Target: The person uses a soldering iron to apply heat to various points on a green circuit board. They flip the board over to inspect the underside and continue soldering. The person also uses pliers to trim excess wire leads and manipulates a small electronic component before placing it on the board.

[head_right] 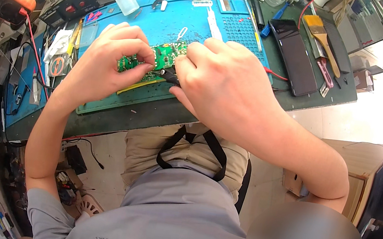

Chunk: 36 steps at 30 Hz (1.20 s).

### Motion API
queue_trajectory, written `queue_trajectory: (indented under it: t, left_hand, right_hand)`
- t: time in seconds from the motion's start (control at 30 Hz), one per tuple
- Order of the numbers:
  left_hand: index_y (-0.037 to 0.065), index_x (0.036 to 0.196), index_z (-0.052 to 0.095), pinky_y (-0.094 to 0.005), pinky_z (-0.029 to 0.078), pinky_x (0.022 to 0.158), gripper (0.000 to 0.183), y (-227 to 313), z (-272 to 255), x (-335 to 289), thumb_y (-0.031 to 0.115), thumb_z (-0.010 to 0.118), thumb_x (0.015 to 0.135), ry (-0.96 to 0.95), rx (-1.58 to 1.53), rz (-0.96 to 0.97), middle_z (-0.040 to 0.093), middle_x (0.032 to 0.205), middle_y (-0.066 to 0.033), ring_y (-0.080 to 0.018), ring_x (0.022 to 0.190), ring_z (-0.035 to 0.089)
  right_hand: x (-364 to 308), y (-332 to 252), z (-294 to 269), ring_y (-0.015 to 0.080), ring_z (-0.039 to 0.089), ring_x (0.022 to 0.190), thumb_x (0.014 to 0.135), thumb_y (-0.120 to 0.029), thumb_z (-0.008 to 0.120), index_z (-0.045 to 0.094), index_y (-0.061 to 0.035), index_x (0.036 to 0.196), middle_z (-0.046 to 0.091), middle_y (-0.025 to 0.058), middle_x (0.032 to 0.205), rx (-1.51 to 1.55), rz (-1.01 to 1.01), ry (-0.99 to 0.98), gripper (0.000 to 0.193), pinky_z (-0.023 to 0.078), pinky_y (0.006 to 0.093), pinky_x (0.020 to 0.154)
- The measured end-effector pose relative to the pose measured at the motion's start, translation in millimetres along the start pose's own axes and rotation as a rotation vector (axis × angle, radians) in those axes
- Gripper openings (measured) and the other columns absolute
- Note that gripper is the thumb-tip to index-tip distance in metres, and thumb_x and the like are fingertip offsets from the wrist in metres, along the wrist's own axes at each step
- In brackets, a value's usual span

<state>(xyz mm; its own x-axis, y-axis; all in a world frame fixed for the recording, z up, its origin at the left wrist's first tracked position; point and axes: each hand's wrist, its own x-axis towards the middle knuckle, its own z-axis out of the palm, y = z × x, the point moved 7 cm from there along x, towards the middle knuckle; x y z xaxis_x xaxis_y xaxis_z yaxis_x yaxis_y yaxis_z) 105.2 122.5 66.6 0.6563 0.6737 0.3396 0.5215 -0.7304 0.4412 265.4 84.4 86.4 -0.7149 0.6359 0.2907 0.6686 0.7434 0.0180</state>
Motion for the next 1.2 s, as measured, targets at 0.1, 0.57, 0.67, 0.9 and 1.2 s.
queue_trajectory:
  t: [0.1,0.57,0.67,0.9,1.2]
  left_hand:
    - [0.007,0.091,0.069,-0.0359,0.042,0.086,0.008,-1.1,0.9,-0.2,0.004,0.074,0.086,0.001,-0.003,0.001,0.065,0.089,-0.0022,-0.0226,0.09,0.06]
    - [0.007,0.091,0.069,-0.0356,0.042,0.086,0.008,-1.9,1.4,-1.7,0.004,0.073,0.086,0.001,0.002,-0.003,0.065,0.09,-0.0019,-0.0223,0.091,0.06]
    - [0.007,0.091,0.069,-0.0357,0.042,0.086,0.008,-1.5,0.8,-1.5,0.004,0.073,0.085,0.0,0.004,-0.006,0.065,0.09,-0.0019,-0.0222,0.091,0.06]
    - [0.007,0.09,0.069,-0.0355,0.042,0.085,0.007,-1.5,0.8,-1.3,0.004,0.074,0.085,0.002,0.007,-0.006,0.065,0.089,-0.0017,-0.0221,0.09,0.059]
    - [0.007,0.09,0.069,-0.0352,0.042,0.086,0.007,-1.2,0.6,-1.6,0.005,0.074,0.085,0.008,0.007,-0.007,0.065,0.088,-0.0015,-0.0217,0.09,0.059]
  right_hand:
    - [-0.1,-1.1,-0.5,0.0198,0.065,0.086,0.081,-0.03,0.085,0.067,-0.0076,0.086,0.064,0.003,0.085,-0.018,-0.019,0.039,0.029,0.051,0.0349,0.073]
    - [2.3,-0.8,0.4,0.0201,0.066,0.087,0.082,-0.03,0.085,0.068,-0.0073,0.086,0.065,0.0038,0.085,-0.033,-0.034,0.021,0.028,0.052,0.0346,0.073]
    - [2.6,-0.8,0.7,0.0202,0.066,0.087,0.082,-0.03,0.085,0.069,-0.0072,0.086,0.065,0.0038,0.085,-0.027,-0.035,0.015,0.028,0.053,0.0346,0.074]
    - [2.4,-0.8,1.2,0.0199,0.066,0.087,0.082,-0.03,0.085,0.068,-0.0073,0.086,0.065,0.0036,0.085,-0.032,-0.036,0.019,0.028,0.052,0.0345,0.074]
    - [2.8,-0.2,2.1,0.0211,0.066,0.089,0.081,-0.029,0.085,0.069,-0.0061,0.093,0.065,0.0038,0.089,-0.022,-0.017,-0.007,0.03,0.053,0.0355,0.076]
